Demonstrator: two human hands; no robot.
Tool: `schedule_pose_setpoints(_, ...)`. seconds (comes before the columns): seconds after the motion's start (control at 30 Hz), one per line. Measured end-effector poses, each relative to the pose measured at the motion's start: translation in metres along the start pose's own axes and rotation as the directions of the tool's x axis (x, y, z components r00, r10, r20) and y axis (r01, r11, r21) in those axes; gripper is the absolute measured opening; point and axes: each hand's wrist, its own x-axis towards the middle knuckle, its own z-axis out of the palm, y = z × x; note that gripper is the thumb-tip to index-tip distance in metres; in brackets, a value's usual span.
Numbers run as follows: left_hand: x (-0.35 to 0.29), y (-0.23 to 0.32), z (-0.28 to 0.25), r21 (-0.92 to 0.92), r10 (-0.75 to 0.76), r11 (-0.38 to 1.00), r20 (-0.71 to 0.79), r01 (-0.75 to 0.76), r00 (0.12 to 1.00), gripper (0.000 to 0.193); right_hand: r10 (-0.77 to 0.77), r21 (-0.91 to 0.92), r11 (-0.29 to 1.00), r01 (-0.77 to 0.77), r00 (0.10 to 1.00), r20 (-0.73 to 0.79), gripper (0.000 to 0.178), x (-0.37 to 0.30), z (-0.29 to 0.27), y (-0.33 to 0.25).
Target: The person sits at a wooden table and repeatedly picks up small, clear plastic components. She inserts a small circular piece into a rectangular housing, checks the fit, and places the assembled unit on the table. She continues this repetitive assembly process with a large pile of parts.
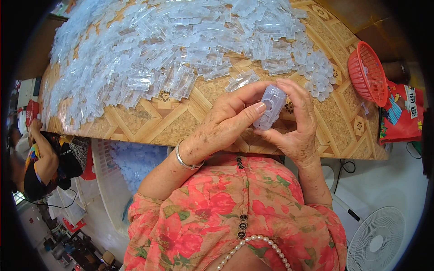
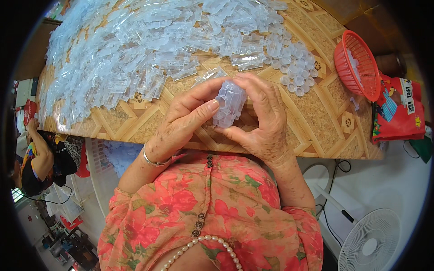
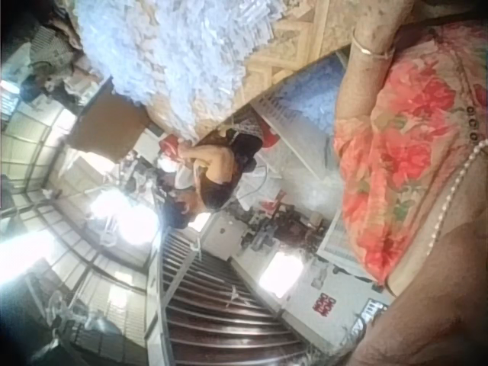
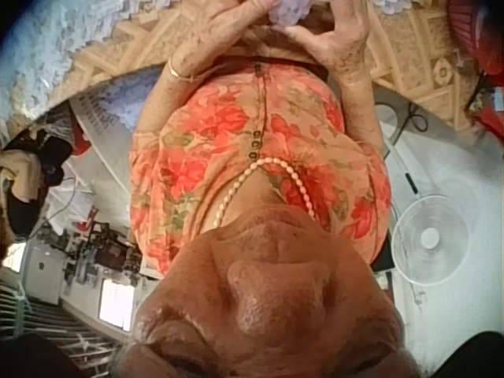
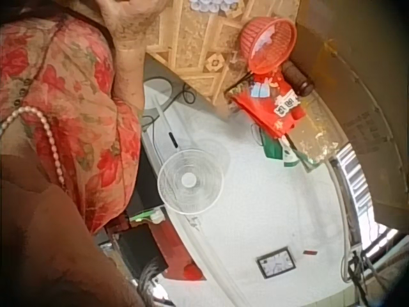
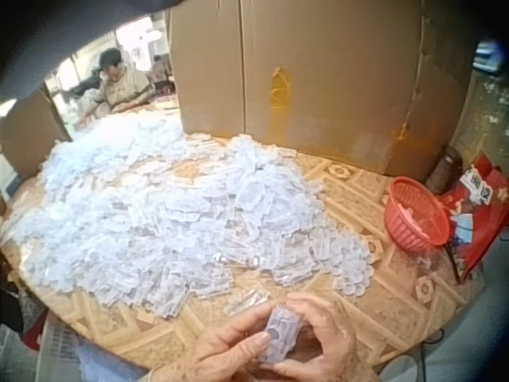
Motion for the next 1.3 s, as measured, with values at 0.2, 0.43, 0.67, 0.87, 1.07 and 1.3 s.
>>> schedule_pose_setpoints(0.2,0.0,-0.002,-0.003,0.015,0.032,0.999,0.046,-0.033,0.998,0.045,-0.024,-0.018,1.0,0.024,1.0,-0.004,0.089,-0.001,-0.001,0.002)
schedule_pose_setpoints(0.43,0.005,-0.004,0.001,-0.023,0.051,0.998,0.001,-0.051,0.999,0.045,-0.044,-0.046,0.998,0.041,0.996,-0.072,0.09,0.0,0.003,-0.001)
schedule_pose_setpoints(0.67,0.007,-0.002,0.001,-0.135,-0.071,0.988,0.01,0.072,0.997,0.046,0.076,0.074,0.994,-0.075,0.997,-0.013,0.091,-0.001,0.0,-0.001)
schedule_pose_setpoints(0.87,0.01,-0.009,0.002,-0.098,-0.074,0.993,-0.024,0.071,0.997,0.045,0.165,0.147,0.976,-0.162,0.986,-0.015,0.095,-0.004,0.006,0.002)
schedule_pose_setpoints(1.07,0.011,-0.014,0.008,-0.196,-0.047,0.98,-0.084,0.03,0.995,0.042,0.228,0.236,0.948,-0.212,0.973,-0.042,0.094,-0.002,0.011,-0.003)
schedule_pose_setpoints(1.3,0.01,-0.008,0.003,-0.028,-0.044,0.999,-0.048,0.043,0.998,0.045,0.234,0.249,0.94,-0.231,0.972,0.02,0.093,-0.004,0.011,0.003)
